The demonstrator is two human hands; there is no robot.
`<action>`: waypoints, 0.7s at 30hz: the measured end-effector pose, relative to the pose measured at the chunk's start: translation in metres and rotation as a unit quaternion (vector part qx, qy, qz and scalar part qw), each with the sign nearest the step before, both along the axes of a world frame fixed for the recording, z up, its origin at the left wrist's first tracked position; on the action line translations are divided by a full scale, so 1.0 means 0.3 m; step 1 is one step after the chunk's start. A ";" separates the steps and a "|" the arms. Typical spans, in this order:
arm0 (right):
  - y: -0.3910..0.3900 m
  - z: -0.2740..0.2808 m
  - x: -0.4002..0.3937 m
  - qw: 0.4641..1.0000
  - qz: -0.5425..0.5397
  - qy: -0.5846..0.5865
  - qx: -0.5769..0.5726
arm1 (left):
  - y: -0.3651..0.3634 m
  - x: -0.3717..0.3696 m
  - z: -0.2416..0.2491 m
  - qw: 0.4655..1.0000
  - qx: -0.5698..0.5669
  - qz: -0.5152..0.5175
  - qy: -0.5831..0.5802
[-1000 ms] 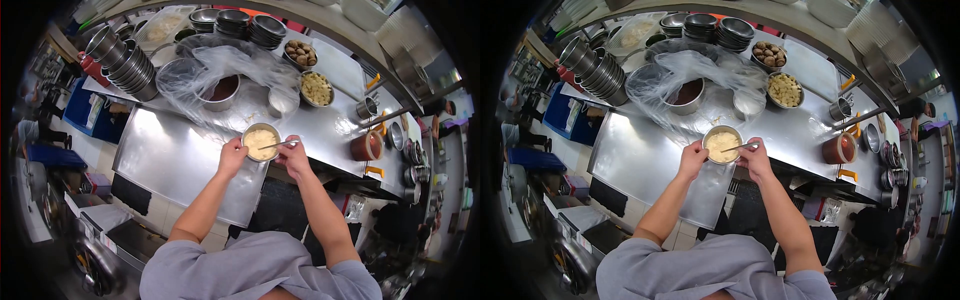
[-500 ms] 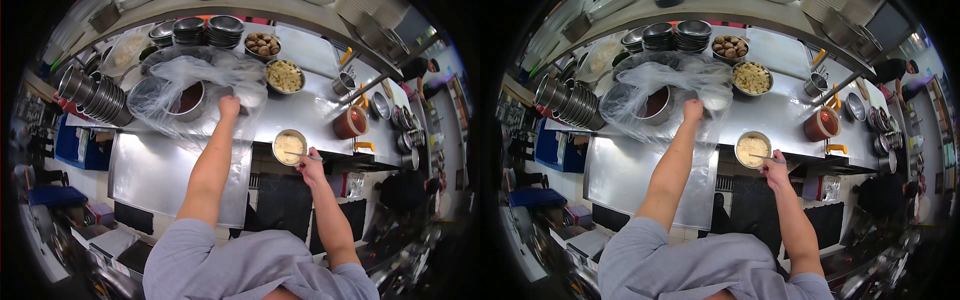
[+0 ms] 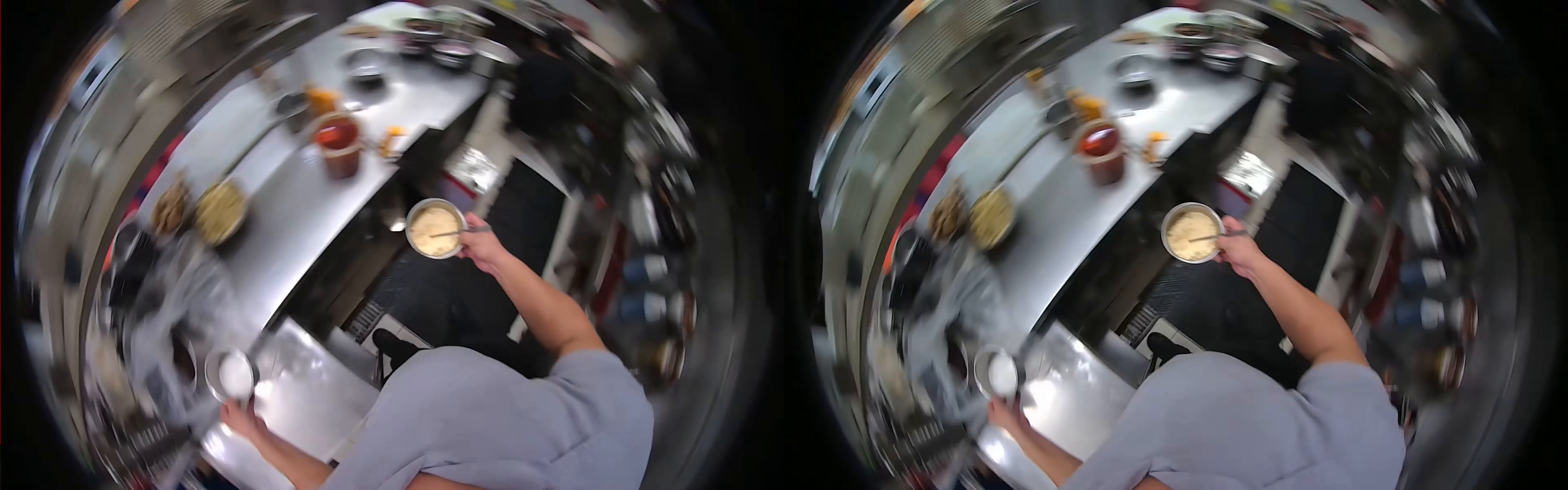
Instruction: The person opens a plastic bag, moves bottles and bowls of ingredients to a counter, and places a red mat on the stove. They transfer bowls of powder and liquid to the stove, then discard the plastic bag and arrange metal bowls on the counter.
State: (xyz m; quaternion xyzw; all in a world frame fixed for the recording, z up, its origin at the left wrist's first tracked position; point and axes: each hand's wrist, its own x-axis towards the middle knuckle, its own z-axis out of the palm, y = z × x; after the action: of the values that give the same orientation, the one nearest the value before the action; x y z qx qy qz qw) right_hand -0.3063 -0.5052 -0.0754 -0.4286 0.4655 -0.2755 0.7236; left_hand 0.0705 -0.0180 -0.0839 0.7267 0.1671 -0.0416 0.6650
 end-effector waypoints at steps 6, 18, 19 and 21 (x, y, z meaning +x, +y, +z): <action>-0.015 -0.040 -0.629 0.975 -0.218 0.024 -0.039 | -0.520 -0.082 0.077 0.929 -0.016 -0.362 -0.069; 0.086 -0.201 -1.677 0.754 -0.650 -0.066 -0.065 | -1.913 -1.470 0.141 0.636 -0.080 -0.764 0.078; 0.068 -0.209 -1.725 0.749 -0.656 -0.069 -0.062 | -2.012 -1.603 0.100 0.611 -0.078 -0.783 0.088; 0.028 -0.220 -1.814 0.717 -0.691 -0.070 -0.060 | -2.152 -1.895 0.077 0.559 -0.100 -0.814 0.120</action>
State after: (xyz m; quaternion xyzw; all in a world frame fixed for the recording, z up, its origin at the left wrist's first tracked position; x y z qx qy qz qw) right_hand -0.8506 -0.4970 -0.1415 -0.0098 0.5630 -0.7556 0.3346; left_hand -0.4981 -0.6637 -0.0608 0.4705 -0.4225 -0.6691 0.3905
